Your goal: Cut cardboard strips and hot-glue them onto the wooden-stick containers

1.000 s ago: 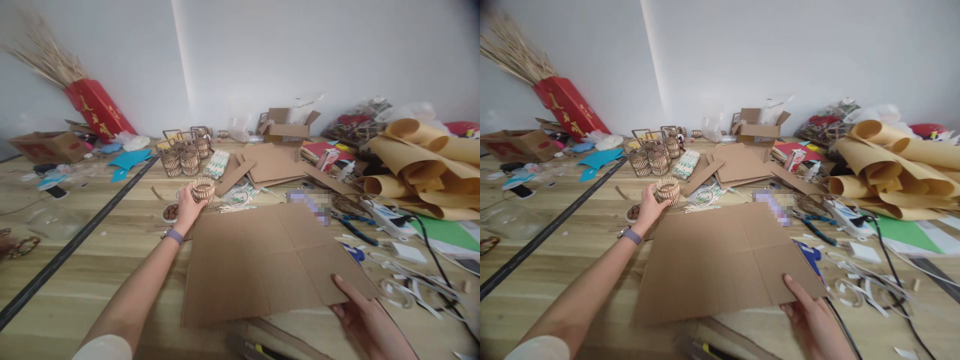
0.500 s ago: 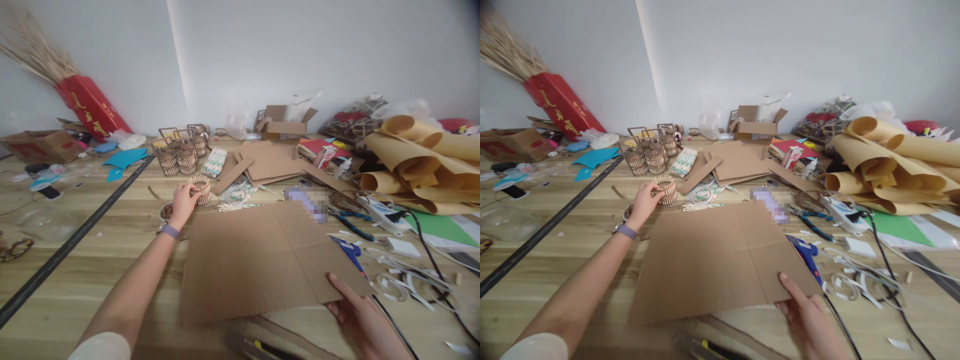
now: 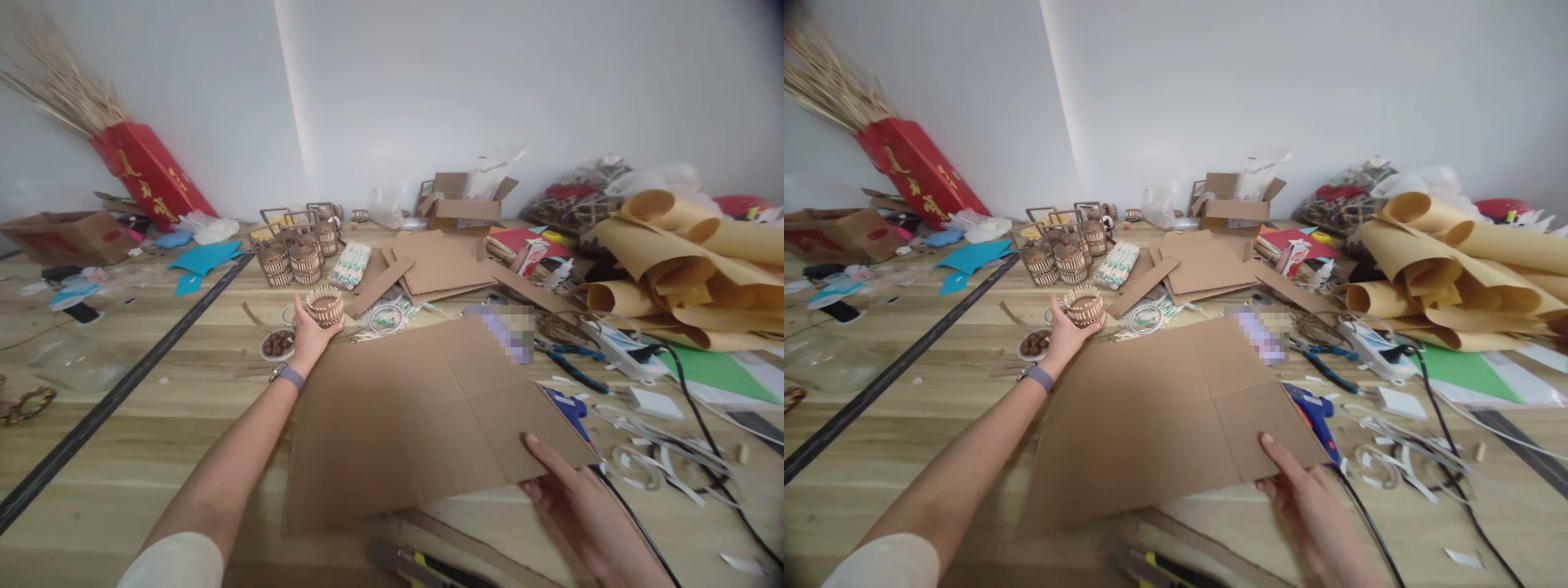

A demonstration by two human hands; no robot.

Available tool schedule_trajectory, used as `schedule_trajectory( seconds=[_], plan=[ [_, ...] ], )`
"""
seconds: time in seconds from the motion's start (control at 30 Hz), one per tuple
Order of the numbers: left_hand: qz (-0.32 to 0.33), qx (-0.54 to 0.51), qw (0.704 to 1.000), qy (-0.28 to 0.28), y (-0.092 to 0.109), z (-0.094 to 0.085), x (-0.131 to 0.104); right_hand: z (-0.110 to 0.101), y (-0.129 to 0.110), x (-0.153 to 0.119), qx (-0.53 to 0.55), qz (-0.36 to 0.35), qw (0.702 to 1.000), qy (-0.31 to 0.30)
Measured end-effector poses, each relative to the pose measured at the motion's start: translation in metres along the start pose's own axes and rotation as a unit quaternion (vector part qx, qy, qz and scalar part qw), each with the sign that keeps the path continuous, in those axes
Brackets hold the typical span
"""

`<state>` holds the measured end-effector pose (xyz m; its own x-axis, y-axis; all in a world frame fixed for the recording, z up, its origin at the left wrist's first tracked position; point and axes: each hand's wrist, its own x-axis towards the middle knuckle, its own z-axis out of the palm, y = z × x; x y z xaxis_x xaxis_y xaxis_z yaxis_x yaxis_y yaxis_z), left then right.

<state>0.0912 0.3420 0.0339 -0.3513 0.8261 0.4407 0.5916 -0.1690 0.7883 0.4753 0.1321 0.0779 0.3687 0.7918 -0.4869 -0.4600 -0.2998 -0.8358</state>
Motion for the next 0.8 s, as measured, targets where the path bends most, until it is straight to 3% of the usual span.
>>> schedule_trajectory(
  seconds=[0.2,0.53,0.67,0.8],
  plan=[
    [-0.010,-0.043,0.999,-0.003,0.003,0.011,0.006,0.004,-0.001,-0.008,0.010,0.030,0.999,0.021],
    [-0.008,-0.075,0.997,0.022,0.020,0.007,0.007,0.004,-0.002,-0.012,0.033,0.048,0.998,0.025],
    [-0.002,-0.082,0.996,0.022,0.039,-0.009,0.010,0.006,-0.005,-0.010,0.043,0.051,0.997,0.033],
    [0.054,-0.073,0.995,0.036,0.062,-0.050,0.004,0.002,-0.005,-0.001,0.033,0.030,0.999,0.012]
  ],
)
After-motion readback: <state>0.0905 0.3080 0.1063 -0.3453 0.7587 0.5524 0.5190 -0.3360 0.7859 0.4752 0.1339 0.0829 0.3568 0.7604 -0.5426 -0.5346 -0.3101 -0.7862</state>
